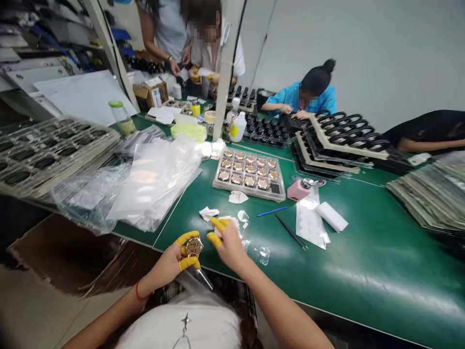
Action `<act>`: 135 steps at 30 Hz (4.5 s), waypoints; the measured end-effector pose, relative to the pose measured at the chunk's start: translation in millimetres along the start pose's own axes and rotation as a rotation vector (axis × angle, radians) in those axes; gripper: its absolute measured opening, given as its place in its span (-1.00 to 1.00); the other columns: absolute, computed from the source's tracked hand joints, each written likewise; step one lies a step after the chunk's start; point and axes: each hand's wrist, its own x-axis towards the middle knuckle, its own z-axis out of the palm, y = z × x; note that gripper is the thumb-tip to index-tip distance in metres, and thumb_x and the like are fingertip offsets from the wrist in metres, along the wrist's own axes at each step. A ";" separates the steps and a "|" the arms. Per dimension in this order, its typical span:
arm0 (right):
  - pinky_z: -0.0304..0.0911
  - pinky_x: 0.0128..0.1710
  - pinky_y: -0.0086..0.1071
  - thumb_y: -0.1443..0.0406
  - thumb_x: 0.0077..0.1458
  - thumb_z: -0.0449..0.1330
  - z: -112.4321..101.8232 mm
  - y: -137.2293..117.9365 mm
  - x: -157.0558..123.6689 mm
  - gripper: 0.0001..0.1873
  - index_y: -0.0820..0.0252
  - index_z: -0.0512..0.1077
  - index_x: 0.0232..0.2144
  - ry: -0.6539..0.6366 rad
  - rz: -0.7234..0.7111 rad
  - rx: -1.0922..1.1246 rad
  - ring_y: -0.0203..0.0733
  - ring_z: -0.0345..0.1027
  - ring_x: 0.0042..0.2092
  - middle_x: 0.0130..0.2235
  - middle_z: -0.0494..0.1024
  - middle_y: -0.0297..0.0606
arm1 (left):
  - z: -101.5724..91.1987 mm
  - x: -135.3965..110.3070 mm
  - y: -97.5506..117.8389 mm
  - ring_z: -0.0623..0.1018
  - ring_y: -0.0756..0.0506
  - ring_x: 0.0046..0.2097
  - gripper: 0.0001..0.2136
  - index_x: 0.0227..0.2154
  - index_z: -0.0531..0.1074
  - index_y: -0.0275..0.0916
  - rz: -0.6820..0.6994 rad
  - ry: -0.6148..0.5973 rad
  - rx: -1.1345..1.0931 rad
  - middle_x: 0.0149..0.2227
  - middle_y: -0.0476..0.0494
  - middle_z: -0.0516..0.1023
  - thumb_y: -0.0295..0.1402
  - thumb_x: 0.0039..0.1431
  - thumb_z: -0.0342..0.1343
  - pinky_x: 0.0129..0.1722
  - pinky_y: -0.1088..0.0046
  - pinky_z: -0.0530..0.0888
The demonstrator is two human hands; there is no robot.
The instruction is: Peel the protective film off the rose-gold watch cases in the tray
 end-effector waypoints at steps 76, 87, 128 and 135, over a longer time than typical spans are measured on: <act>0.13 -0.13 -0.22 0.31 0.14 0.08 13.3 -1.6 38.1 -0.87 0.14 0.40 -0.25 -0.056 -0.110 0.061 -0.11 0.23 -0.15 -0.23 0.48 -0.18 | -12.1 -8.8 1.1 0.49 -0.16 0.02 -0.52 0.07 0.16 -0.22 0.170 0.257 0.209 0.03 -0.27 0.44 -0.39 0.09 0.16 0.05 0.26 0.39; 0.13 -0.21 -0.30 0.33 0.07 0.16 8.1 -24.0 22.3 -0.90 0.17 0.39 -0.48 -0.332 -0.166 0.082 -0.17 0.22 -0.24 -0.37 0.45 -0.26 | -16.0 -8.1 7.8 0.46 -0.17 0.05 -0.56 0.07 0.15 -0.15 0.213 0.270 0.220 0.20 -0.26 0.23 -0.39 0.13 0.11 0.04 0.23 0.42; 0.10 -0.30 -0.24 0.36 0.07 0.12 -22.2 29.6 19.3 -0.82 0.30 0.43 -0.25 -0.270 0.139 -0.660 0.00 0.26 -0.28 -0.30 0.43 -0.01 | -8.6 -18.2 -28.5 0.57 -0.06 -0.47 -0.38 0.12 0.06 -0.25 -0.102 0.212 -0.009 -0.51 0.03 0.49 -0.27 0.04 0.21 -0.38 0.35 0.54; 0.08 -0.23 -0.22 0.22 0.07 0.19 -17.1 31.7 9.7 -0.60 0.33 0.35 -0.06 -0.194 0.098 -0.658 0.07 0.22 -0.18 -0.18 0.44 0.01 | -6.8 -12.5 -47.0 0.56 -0.02 -0.49 -0.43 0.07 0.12 -0.24 -0.017 0.249 0.021 -0.48 0.05 0.47 -0.28 0.03 0.22 -0.41 0.38 0.56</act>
